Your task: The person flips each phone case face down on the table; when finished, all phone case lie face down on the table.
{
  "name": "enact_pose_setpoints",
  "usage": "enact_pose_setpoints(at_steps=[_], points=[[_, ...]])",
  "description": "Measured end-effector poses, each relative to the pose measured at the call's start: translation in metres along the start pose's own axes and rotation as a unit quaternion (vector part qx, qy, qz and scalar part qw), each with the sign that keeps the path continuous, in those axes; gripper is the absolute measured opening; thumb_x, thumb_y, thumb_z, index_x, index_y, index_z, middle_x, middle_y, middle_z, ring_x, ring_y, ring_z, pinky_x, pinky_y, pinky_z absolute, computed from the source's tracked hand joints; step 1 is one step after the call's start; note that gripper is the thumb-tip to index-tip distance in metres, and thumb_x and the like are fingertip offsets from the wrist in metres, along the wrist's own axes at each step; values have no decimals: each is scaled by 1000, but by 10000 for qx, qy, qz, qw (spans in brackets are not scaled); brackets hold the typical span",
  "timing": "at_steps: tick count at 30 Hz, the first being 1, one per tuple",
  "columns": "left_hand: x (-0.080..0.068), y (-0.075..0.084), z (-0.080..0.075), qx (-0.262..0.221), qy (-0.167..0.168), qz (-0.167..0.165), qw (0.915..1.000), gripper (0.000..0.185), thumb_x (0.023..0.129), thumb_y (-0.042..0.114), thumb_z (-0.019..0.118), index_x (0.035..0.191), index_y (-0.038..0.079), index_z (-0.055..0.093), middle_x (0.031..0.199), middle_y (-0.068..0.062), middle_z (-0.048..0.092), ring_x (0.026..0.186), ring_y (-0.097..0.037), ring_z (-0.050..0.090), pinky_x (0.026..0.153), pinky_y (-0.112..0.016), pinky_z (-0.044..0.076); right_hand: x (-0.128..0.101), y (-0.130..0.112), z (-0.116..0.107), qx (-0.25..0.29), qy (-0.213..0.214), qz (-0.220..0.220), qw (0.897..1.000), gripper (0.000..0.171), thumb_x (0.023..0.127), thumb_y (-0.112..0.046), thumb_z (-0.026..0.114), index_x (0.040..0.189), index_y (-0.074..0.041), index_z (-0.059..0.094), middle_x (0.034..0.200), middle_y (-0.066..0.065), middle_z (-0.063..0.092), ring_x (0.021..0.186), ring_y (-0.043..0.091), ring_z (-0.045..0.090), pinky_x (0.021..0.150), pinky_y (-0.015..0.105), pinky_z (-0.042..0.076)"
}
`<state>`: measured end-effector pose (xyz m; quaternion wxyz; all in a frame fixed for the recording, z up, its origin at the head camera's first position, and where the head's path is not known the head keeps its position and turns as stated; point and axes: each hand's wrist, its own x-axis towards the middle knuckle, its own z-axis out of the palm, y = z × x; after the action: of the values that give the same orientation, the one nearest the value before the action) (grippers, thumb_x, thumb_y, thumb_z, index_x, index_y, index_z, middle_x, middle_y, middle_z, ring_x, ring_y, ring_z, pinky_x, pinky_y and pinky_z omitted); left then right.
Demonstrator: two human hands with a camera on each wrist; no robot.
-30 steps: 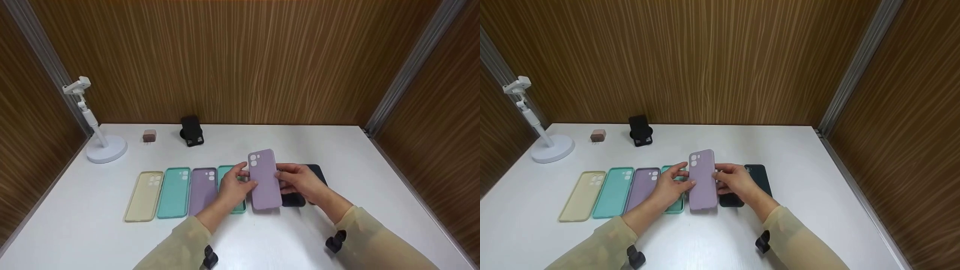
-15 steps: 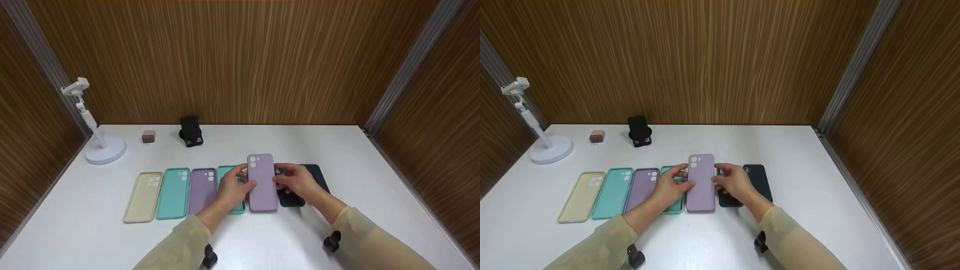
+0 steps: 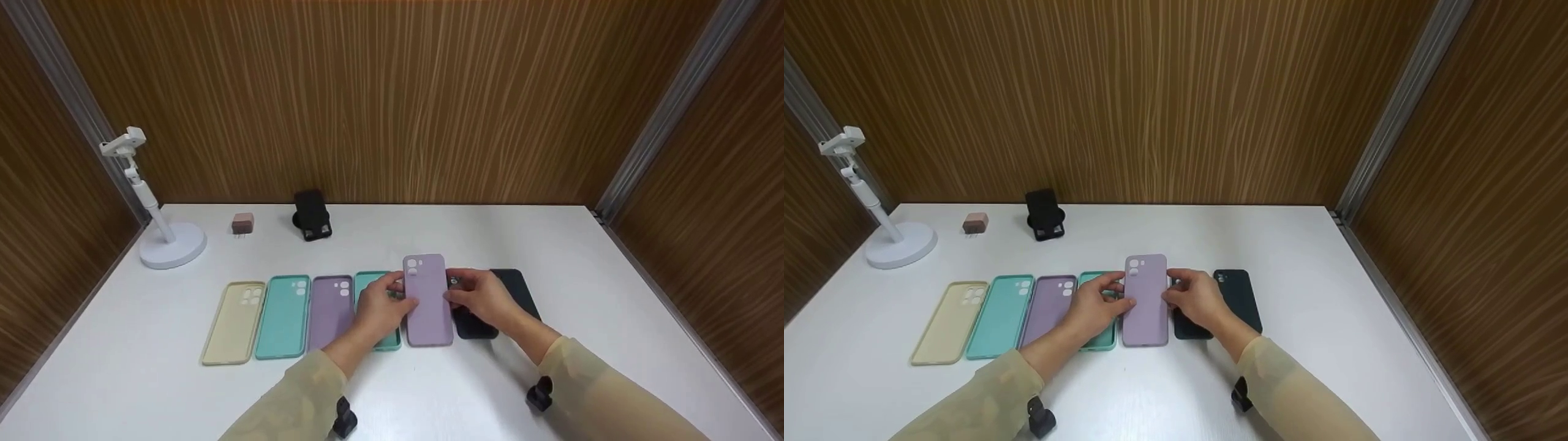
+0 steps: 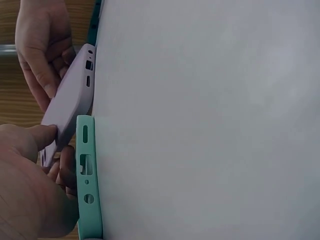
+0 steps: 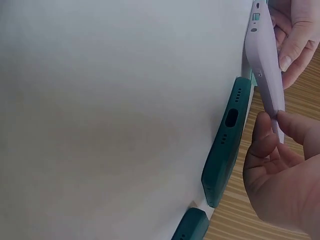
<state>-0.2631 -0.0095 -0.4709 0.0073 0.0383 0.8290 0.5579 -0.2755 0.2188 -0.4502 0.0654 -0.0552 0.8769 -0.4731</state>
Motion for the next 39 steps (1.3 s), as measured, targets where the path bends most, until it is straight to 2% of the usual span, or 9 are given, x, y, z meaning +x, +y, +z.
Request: enact_pose_setpoints(at_steps=[3, 7, 13, 22, 29, 35, 39], points=[[0, -2, -1, 119, 25, 62, 9999, 57, 92, 14, 84, 144, 9, 64, 115, -5, 71, 99, -18, 63, 92, -35, 55, 0, 1, 1, -106, -13, -76, 9999, 52, 99, -12, 76, 149, -6, 61, 107, 5, 77, 94, 20, 71, 100, 44, 57], [0, -4, -2, 231, -12, 65, 9997, 56, 92, 16, 84, 144, 7, 65, 116, -5, 73, 109, -22, 63, 104, -41, 50, 1, 2, 2, -234, 26, -197, 9995, 49, 99, -10, 76, 146, -3, 63, 105, 5, 77, 92, 19, 70, 93, 40, 58], [-1, -6, -2, 379, -97, 15, 9992, 56, 93, 17, 83, 145, 5, 64, 121, -7, 73, 118, -23, 64, 112, -44, 46, 1, 4, 6, -337, -21, -319, 9989, 48, 98, -7, 76, 144, 0, 64, 105, 7, 78, 90, 19, 71, 87, 38, 61], [-1, -9, 1, 569, -194, 162, 9981, 57, 93, 18, 83, 146, 6, 63, 131, -9, 72, 129, -27, 61, 115, -45, 44, 2, 6, 8, -526, -30, -243, 9983, 48, 97, -8, 77, 143, 1, 64, 108, 8, 77, 93, 19, 72, 88, 38, 61], [0, -8, -1, 667, -305, 223, 9971, 62, 94, 19, 83, 150, 5, 59, 144, -11, 66, 140, -29, 55, 119, -44, 40, 4, 5, 7, -677, -27, -254, 9974, 48, 96, -9, 78, 142, 0, 65, 112, 9, 76, 97, 21, 70, 91, 40, 60], [0, -8, -1, 796, -354, 313, 9957, 63, 94, 21, 84, 149, 4, 59, 149, -14, 62, 143, -31, 52, 119, -45, 40, 3, 5, 7, -910, -51, -472, 9947, 49, 95, -10, 79, 142, -2, 66, 117, 9, 75, 102, 22, 69, 97, 46, 57], [1, -9, 0, 823, -315, 374, 9954, 62, 93, 21, 85, 148, 4, 61, 148, -15, 62, 142, -31, 53, 118, -44, 41, 4, 5, 7, -996, -36, -639, 9930, 48, 93, -8, 81, 139, -3, 68, 114, 8, 76, 102, 22, 69, 95, 47, 57]])
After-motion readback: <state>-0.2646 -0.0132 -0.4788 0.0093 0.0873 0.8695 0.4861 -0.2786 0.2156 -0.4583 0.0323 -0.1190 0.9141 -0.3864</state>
